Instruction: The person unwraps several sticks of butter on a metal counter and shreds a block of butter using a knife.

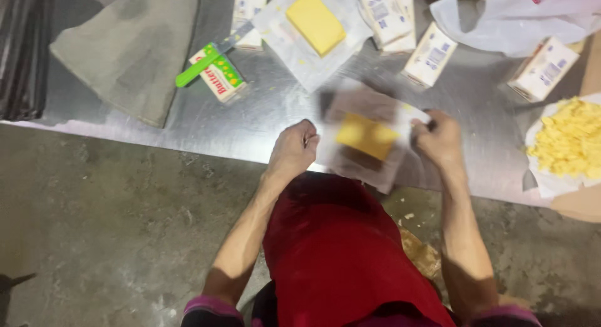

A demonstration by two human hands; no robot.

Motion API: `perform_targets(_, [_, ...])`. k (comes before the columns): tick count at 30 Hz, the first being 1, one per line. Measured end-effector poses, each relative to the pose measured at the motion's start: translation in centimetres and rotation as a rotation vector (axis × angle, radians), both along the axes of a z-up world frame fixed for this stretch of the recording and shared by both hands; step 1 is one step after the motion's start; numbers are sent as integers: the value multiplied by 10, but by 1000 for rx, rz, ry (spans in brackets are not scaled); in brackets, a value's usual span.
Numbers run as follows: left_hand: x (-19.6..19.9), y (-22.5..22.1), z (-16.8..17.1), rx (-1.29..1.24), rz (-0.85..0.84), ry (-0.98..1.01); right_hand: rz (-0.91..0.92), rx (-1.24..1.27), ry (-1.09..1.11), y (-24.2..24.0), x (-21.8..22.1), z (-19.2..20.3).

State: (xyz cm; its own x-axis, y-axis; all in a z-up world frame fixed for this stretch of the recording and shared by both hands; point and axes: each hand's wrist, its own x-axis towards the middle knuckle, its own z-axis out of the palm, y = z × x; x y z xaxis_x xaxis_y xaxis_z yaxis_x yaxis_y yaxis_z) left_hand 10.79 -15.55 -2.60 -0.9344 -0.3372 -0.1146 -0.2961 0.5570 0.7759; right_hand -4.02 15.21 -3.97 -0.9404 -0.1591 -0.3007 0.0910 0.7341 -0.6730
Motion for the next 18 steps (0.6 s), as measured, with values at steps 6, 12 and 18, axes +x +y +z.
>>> perform_targets(6, [-30,-152,24,-902,91,290,-55,-108,420,30,25,30])
perform_targets(12, [-36,-224,0,-639,3,-26,480,88,382,-12,40,60])
perform_targets(18, [0,-199,62,-485,125,-105,539,139,208,-28,52,50])
